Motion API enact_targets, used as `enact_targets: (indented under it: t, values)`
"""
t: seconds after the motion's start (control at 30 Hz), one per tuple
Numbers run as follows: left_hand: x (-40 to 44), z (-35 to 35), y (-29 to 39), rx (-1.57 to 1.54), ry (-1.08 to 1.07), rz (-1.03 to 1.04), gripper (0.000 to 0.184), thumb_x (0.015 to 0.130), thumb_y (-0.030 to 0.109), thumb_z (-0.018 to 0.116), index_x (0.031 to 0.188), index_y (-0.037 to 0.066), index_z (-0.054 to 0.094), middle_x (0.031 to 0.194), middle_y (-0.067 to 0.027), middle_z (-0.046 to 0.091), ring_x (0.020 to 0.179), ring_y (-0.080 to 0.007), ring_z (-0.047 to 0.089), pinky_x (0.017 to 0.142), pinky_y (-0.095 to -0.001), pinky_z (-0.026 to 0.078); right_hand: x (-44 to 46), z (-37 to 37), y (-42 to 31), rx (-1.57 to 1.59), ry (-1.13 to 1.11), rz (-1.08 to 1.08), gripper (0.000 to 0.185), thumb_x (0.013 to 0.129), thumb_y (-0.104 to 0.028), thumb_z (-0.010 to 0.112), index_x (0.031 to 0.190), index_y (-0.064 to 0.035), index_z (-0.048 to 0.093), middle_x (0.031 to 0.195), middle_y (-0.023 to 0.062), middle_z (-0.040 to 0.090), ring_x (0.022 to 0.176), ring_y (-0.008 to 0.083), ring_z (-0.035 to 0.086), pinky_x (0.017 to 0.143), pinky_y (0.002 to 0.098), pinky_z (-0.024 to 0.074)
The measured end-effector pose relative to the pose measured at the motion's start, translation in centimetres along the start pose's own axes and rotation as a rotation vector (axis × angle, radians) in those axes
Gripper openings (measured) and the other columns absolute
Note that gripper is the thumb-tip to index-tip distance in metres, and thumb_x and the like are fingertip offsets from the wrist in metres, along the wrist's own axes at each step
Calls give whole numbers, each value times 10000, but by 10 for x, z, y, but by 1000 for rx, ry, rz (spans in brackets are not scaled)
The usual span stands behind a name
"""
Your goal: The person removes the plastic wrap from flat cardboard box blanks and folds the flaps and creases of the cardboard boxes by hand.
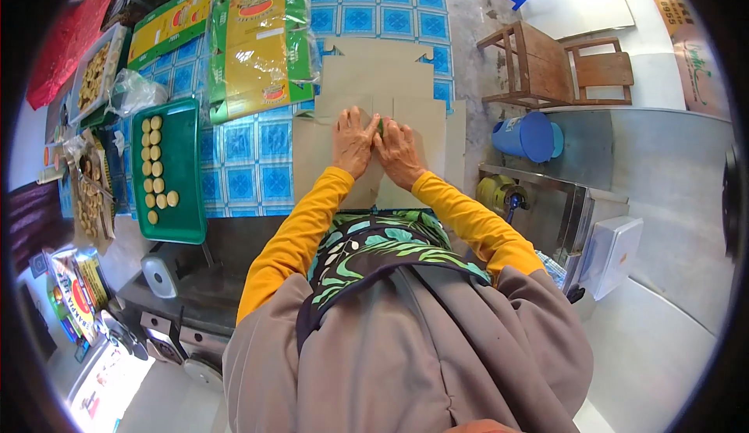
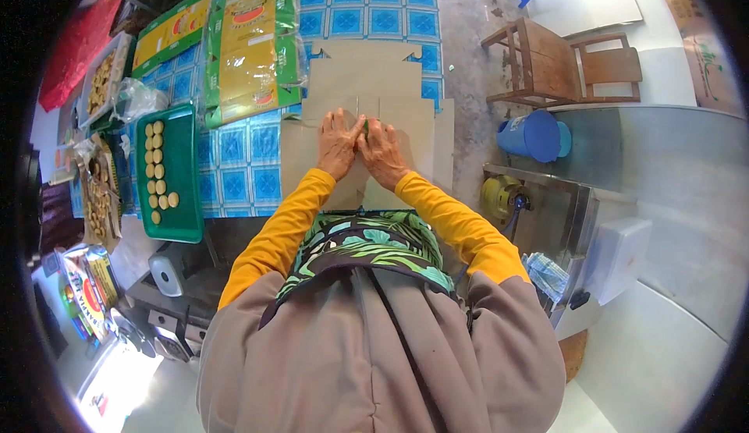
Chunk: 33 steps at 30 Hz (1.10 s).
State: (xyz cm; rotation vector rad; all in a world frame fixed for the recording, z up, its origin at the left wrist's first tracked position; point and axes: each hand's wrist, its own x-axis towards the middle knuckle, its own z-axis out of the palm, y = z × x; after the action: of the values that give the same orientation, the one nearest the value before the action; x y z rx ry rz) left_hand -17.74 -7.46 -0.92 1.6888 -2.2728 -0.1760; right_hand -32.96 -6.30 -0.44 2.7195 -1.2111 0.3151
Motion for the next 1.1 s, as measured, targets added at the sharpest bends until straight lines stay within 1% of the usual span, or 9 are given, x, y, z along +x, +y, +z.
enact_targets:
  t: [0.13, 0.27, 0.37, 0.43, 0.53, 0.77, 0.87, 0.93, 1.1]
  values:
    - [5, -11, 1, -47, -138, -36, 538, 789, 108, 619, 1307, 232, 542, 1332, -197, 391, 1218, -386, 387, 986, -469, 346, 3, -3, -3, -77, -19, 41, 446, 720, -83, 600, 1147, 27, 533, 1254, 260, 497, 1200, 367, 440, 955, 495, 354]
    - [-15, -7, 1, -34, -9, 41, 534, 792, 93, 604, 1316, 149, 515, 1332, -201, 395, 1246, -396, 370, 1003, -471, 339, 27, -5, 62, 455, -244, 254, 281, 719, -123, 616, 996, -79, 608, 1108, 162, 586, 1096, 316, 510, 890, 462, 421]
    - [-34, 7, 4, -252, 168, 17, 524, 782, 75, 594, 1297, 57, 498, 1322, -194, 417, 1269, -385, 358, 1022, -484, 328, 35, -13, 121, 442, -27, 430, 376, 698, -102, 626, 1073, -100, 592, 1112, 136, 595, 1126, 318, 511, 920, 488, 404]
    - [-35, 14, 4, -153, 14, 340, 537, 791, 152, 663, 1270, 7, 470, 1288, -216, 445, 1276, -372, 360, 1050, -464, 330, 35, -30, 131, 263, -464, 411, 575, 653, -100, 708, 1200, -95, 532, 1178, 116, 582, 1150, 302, 503, 974, 552, 356]
    - [-11, 19, 21, -75, 43, 490, 599, 760, 173, 713, 1283, 21, 463, 1258, -195, 479, 1255, -350, 383, 1045, -434, 339, 36, -28, 123, 110, -577, 332, 562, 666, -118, 723, 1190, -93, 522, 1174, 113, 582, 1178, 291, 491, 988, 608, 308]
    - [18, -4, 28, -185, -142, 107, 814, 627, 251, 826, 1306, 3, 450, 1228, -153, 465, 1152, -313, 433, 1020, -380, 364, 25, -35, 127, 214, -670, 237, 474, 674, -116, 700, 1121, -105, 543, 1045, 104, 630, 1078, 308, 547, 920, 572, 338]
    - [20, -8, 23, -153, -226, 160, 921, 600, 312, 851, 1350, 1, 416, 1173, -128, 462, 1098, -285, 423, 1005, -362, 359, -5, -29, 106, 184, -620, 53, 330, 719, -105, 645, 1042, -73, 590, 1008, 137, 654, 1024, 295, 579, 931, 568, 355]
    - [20, -11, 24, -104, -212, 201, 873, 610, 310, 846, 1344, 45, 457, 1179, -122, 451, 1100, -286, 416, 995, -335, 360, -36, -22, 85, -46, -182, -81, 367, 744, -117, 610, 1090, 4, 598, 959, 137, 654, 953, 282, 580, 833, 499, 408]
    - [17, -9, 27, -33, -249, 287, 833, 636, 304, 829, 1349, 69, 469, 1202, -134, 435, 1126, -301, 415, 955, -375, 398, -56, -7, 45, -284, -154, 16, 458, 774, -116, 576, 1163, 125, 553, 940, 149, 637, 925, 286, 558, 762, 440, 421]
